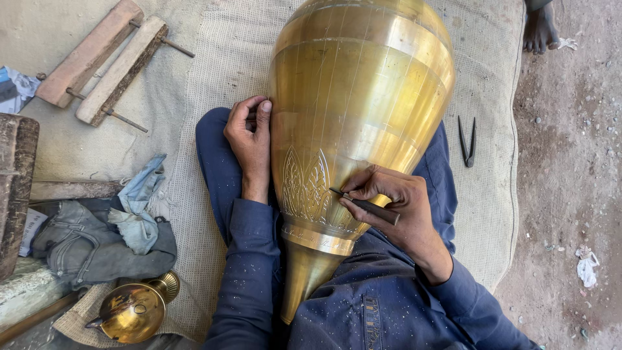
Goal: The person sits on the ground and uses a hammer and chisel to engrave a floral pattern onto a large brass vessel. They repeatedly strike the chisel to create fine lines and details on the curved surface.
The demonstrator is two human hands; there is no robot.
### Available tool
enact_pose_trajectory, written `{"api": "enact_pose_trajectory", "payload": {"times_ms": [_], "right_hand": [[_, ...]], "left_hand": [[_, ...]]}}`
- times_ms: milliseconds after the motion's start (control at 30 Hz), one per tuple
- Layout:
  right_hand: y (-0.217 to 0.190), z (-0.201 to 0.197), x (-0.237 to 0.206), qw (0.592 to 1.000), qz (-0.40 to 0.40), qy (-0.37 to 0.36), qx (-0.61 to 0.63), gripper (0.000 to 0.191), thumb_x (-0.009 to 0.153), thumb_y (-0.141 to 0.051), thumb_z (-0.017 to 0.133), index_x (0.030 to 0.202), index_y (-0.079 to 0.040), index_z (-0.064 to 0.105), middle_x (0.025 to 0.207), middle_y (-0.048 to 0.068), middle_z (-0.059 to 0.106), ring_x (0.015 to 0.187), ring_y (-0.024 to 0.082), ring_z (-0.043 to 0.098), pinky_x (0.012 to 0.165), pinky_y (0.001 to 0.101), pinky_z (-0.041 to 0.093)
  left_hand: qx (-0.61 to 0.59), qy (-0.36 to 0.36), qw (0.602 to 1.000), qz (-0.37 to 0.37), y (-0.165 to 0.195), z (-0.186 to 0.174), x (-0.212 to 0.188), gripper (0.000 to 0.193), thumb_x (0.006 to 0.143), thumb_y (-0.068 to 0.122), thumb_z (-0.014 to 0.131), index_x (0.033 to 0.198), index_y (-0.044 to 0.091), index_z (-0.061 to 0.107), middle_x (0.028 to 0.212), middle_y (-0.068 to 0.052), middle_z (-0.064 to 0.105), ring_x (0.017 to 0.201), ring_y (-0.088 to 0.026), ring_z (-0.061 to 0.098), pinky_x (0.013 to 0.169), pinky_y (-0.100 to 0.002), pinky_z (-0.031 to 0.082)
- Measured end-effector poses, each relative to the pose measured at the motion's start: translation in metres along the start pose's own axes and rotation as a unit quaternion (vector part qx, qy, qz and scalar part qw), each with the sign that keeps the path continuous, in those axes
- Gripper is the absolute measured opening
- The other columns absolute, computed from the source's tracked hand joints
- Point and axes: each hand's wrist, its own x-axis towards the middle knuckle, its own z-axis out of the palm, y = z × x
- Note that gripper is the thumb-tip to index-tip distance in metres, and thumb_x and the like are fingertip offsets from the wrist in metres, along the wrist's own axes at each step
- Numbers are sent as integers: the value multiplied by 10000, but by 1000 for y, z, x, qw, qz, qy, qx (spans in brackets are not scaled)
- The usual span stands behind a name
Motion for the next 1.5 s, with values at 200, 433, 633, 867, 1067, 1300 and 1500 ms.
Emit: {"api": "enact_pose_trajectory", "payload": {"times_ms": [200, 433, 633, 867, 1067, 1300, 1500], "right_hand": [[7, -6, 6, 995, 31, -31, 94, 106, 854, 52, 799, 874, -2, 709, 980, 132, 747, 886, 145, 723, 767, 269, 629], [25, -21, -16, 950, 114, 137, 257, 84, 902, 21, 715, 871, -22, 650, 915, 176, 760, 761, 171, 747, 656, 286, 640], [42, -22, -60, 987, 114, 106, 39, 110, 873, -48, 767, 939, 38, 750, 784, 83, 742, 633, 102, 677, 556, 214, 548], [116, -70, -109, 907, 227, 305, -179, 228, 1034, -188, 688, 1128, 13, 741, 939, 124, 759, 835, 162, 683, 757, 286, 539], [152, -65, -184, 824, 459, 108, -314, 408, 968, -282, 625, 1291, -35, 664, 1086, 257, 730, 963, 405, 728, 845, 478, 579], [147, -45, -203, 895, 297, 121, -311, 512, 862, -281, 641, 1269, 21, 576, 1227, 334, 653, 1015, 479, 675, 899, 500, 543], [156, -55, -205, 858, 339, 300, -243, 562, 1048, -376, 558, 1120, 181, 588, 959, 296, 642, 878, 407, 642, 762, 501, 519]], "left_hand": [[-4, -2, 1000, 2, 0, -1, 0, 268, 1013, 298, 733, 1079, 39, 751, 953, -45, 732, 815, -134, 697, 702, -256, 576], [7, -36, 995, 87, 63, -26, -26, 205, 1051, 209, 698, 1122, 21, 739, 986, -62, 714, 897, -153, 692, 779, -281, 559], [-162, -376, 911, 44, 139, -18, -71, 264, 979, 200, 681, 1175, 27, 719, 1132, -93, 709, 955, -155, 703, 724, -250, 630], [-272, -330, 897, -114, 126, -23, -30, 218, 1077, 125, 546, 1266, 16, 558, 991, -71, 738, 899, -138, 779, 743, -263, 668], [-134, -382, 914, -30, 123, -14, 1, 410, 920, 38, 746, 1293, -3, 581, 960, -82, 742, 837, -138, 756, 723, -259, 650], [-75, -440, 894, -40, 128, 8, 10, 315, 891, 83, 805, 1168, 3, 679, 902, -63, 758, 776, -131, 770, 671, -270, 655], [-83, -432, 898, 29, 126, 10, 12, 328, 926, 63, 785, 1216, -2, 647, 933, -91, 765, 830, -144, 779, 740, -273, 658]]}}
